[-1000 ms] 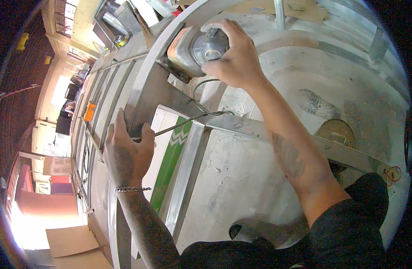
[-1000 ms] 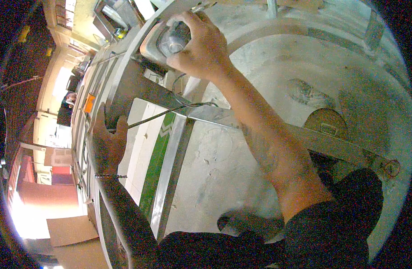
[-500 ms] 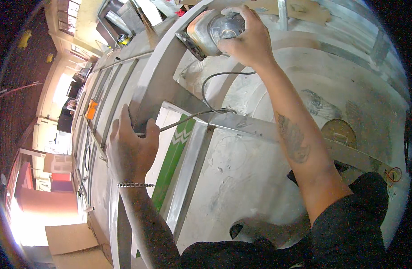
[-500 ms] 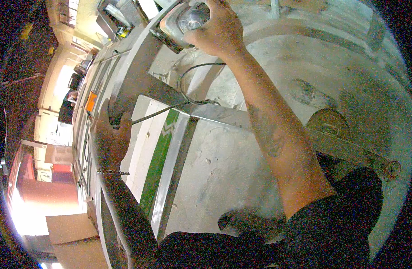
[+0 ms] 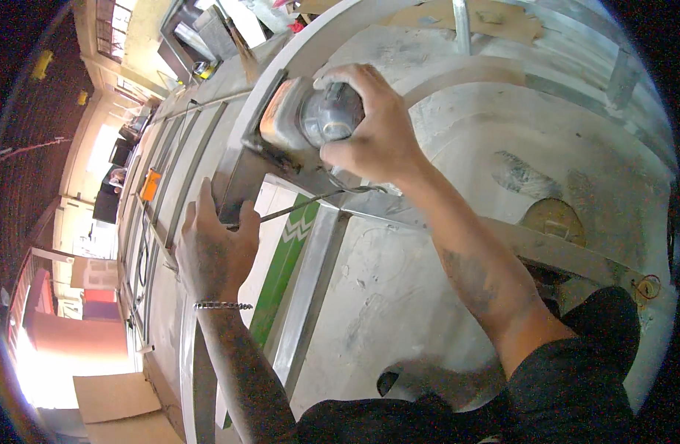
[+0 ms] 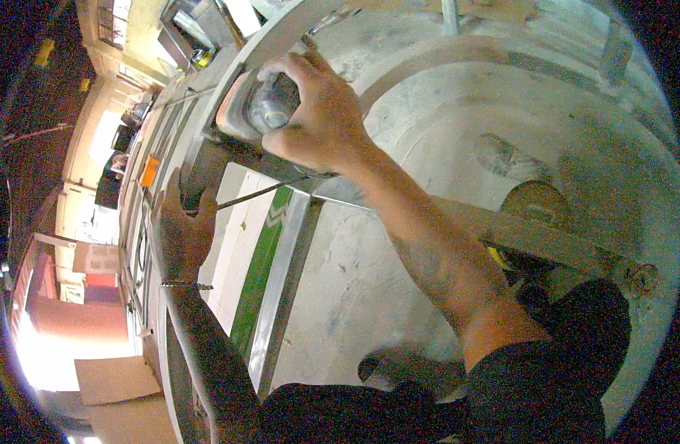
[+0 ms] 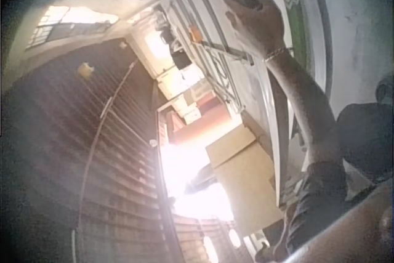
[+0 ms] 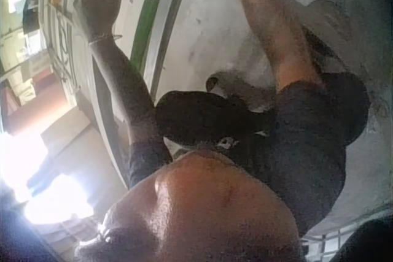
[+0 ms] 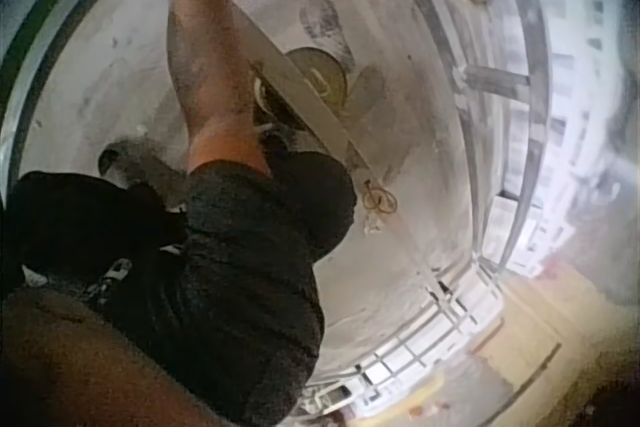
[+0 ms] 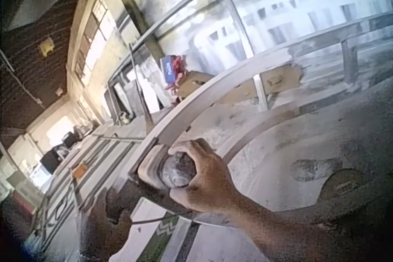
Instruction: The person sands the metal frame structure using an electric palm sander while holding the frame in place with their hand.
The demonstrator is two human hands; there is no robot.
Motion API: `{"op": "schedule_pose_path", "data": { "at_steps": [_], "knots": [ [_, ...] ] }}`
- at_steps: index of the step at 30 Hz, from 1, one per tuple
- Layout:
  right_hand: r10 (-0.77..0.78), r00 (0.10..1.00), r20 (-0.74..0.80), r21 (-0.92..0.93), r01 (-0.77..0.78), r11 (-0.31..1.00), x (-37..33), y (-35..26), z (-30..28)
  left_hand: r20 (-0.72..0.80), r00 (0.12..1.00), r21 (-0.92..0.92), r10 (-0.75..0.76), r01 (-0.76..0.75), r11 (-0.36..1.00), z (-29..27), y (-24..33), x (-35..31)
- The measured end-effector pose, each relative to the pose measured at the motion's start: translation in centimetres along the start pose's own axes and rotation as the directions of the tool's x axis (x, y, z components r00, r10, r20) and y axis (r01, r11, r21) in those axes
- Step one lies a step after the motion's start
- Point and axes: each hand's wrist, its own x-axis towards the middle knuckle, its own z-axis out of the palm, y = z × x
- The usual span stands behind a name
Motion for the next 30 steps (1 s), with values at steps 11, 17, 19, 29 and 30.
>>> {"op": "schedule_pose_path", "data": {
  "at_steps": [11, 17, 19, 29, 30],
  "knots": [
    [-0.058, 0.994, -0.094, -0.149, 0.044, 0.988, 1.8, 3.6, -0.9, -0.018, 1.000, -0.068, 0.011, -0.012, 0.998, 0.5, -0.2, 0.2],
    [-0.070, 0.987, -0.142, -0.222, 0.037, 0.974, 3.6, 5.4, -1.9, -0.043, 0.999, -0.017, 0.026, -0.026, 1.000, 0.2, 0.0, 0.0],
    [-0.063, 0.988, -0.144, -0.229, 0.028, 0.973, 4.2, 5.7, -2.4, -0.036, 0.999, -0.026, 0.018, -0.019, 0.999, 0.1, 0.0, 0.0],
    [-0.058, 0.989, -0.137, -0.213, 0.027, 0.977, 3.3, 5.0, -1.1, -0.043, 0.999, -0.027, 0.027, -0.028, 0.999, 0.6, -0.7, 0.0],
    [-0.054, 0.988, -0.143, -0.219, 0.021, 0.975, 3.2, 4.8, -1.1, -0.041, 0.999, -0.057, 0.024, -0.026, 0.998, 0.6, -0.8, 0.0]
  ]
}}
